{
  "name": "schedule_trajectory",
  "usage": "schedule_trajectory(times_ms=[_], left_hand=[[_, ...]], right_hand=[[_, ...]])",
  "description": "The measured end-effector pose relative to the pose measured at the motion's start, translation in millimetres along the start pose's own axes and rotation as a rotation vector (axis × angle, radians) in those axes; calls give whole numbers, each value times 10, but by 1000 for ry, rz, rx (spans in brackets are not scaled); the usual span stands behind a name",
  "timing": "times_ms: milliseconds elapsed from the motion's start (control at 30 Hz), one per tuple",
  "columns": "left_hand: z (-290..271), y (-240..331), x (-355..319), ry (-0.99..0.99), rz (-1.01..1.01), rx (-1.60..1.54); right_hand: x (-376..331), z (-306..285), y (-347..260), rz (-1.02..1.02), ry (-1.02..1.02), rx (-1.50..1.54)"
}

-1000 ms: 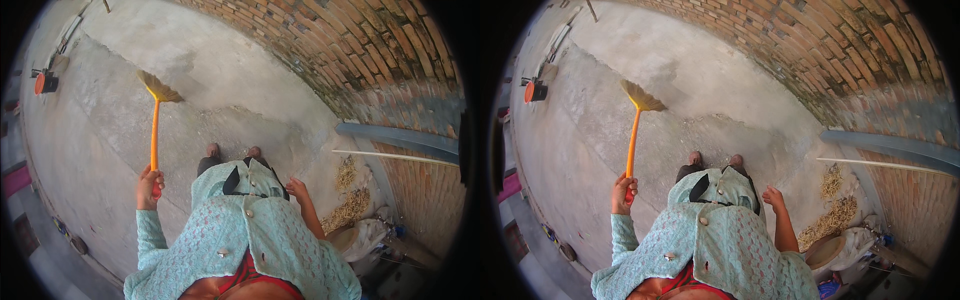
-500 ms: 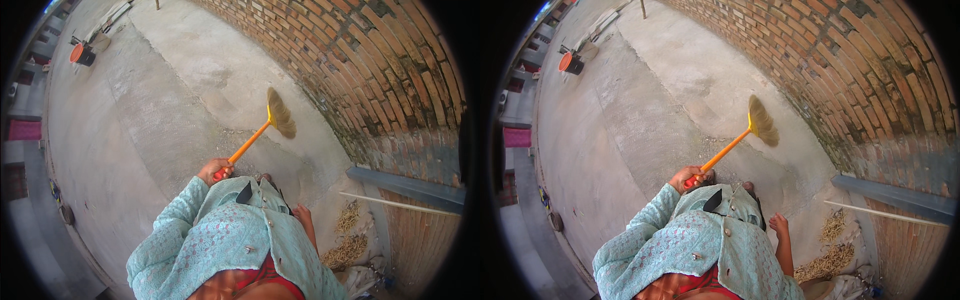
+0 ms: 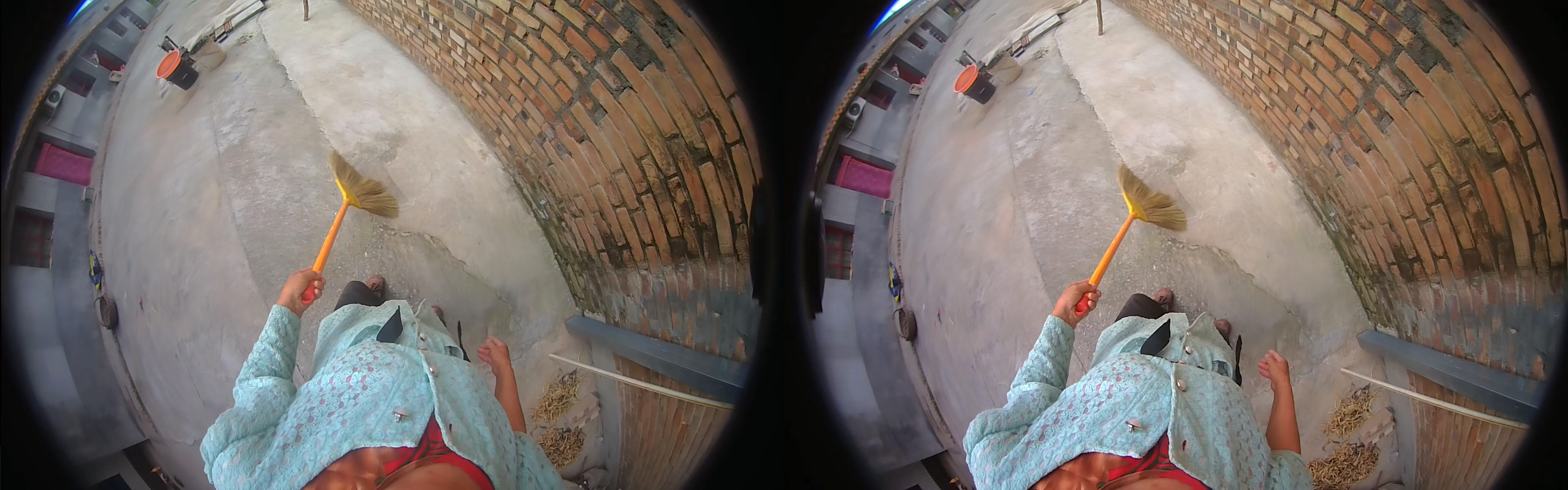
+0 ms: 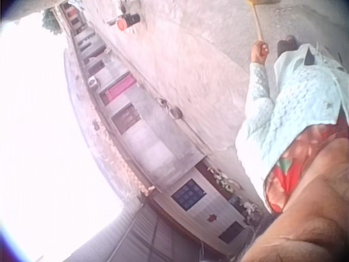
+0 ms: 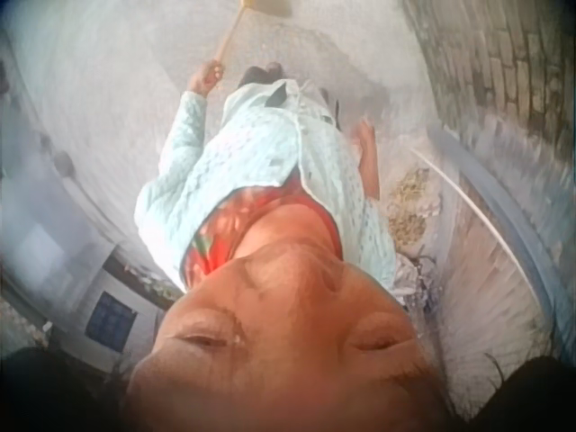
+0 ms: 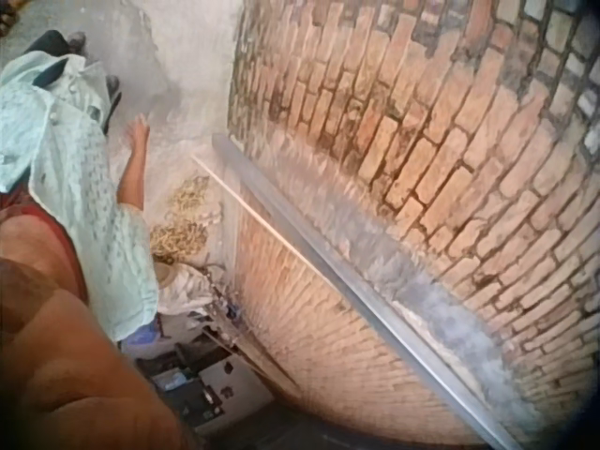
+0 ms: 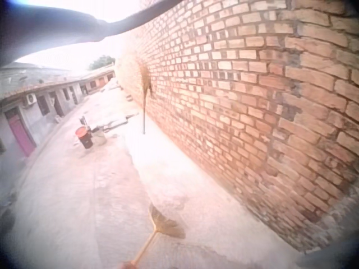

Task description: The person sweeps a concrete courtyard using a yellow broom, moving debris and small pieces of paper across the floor. The person walks around the area, sweeping near a basket of round objects and along a brick wall.

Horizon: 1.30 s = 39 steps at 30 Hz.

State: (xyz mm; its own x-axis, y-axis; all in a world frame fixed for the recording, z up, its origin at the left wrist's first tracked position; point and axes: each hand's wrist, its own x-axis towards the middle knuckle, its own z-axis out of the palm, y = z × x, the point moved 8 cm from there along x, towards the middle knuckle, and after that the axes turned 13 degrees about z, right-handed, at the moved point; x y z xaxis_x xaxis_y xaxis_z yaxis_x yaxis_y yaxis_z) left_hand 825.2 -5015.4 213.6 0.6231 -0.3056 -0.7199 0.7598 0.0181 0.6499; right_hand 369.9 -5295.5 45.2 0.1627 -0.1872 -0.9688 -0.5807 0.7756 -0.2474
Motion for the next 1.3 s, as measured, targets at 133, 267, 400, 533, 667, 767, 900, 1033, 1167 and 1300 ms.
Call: schedule_trajectory(times_ms=[133,267,400,533,667,767,900,1033,1167,1300], left_hand=[[-218,247,-69,34,100,-46],[-274,565,-153,56,149,-86],[-109,777,184,-56,145,-210],[224,894,635,-189,59,-316],[654,992,985,-345,-94,-381],[1027,1020,1344,-437,-167,-311],[1439,874,1935,-443,-242,-208],[1577,911,2408,-317,-241,-124],[1363,1194,2392,-174,-191,-190],[1056,1589,2128,18,-91,-177]], right_hand=[[-51,488,-1058,-119,-26,-178],[-48,1242,-2034,-264,-85,-317],[-244,2213,-2794,-346,-158,-560],[-399,2806,-3242,-330,-187,-757],[-399,2738,-3541,-321,-96,-799],[-347,2444,-3557,-225,7,-688],[-318,2163,-3425,-96,31,-497],[-160,2163,-3556,-33,4,-415],[368,2231,-3954,-3,-79,-487],[667,2413,-4662,-77,-152,-506]])
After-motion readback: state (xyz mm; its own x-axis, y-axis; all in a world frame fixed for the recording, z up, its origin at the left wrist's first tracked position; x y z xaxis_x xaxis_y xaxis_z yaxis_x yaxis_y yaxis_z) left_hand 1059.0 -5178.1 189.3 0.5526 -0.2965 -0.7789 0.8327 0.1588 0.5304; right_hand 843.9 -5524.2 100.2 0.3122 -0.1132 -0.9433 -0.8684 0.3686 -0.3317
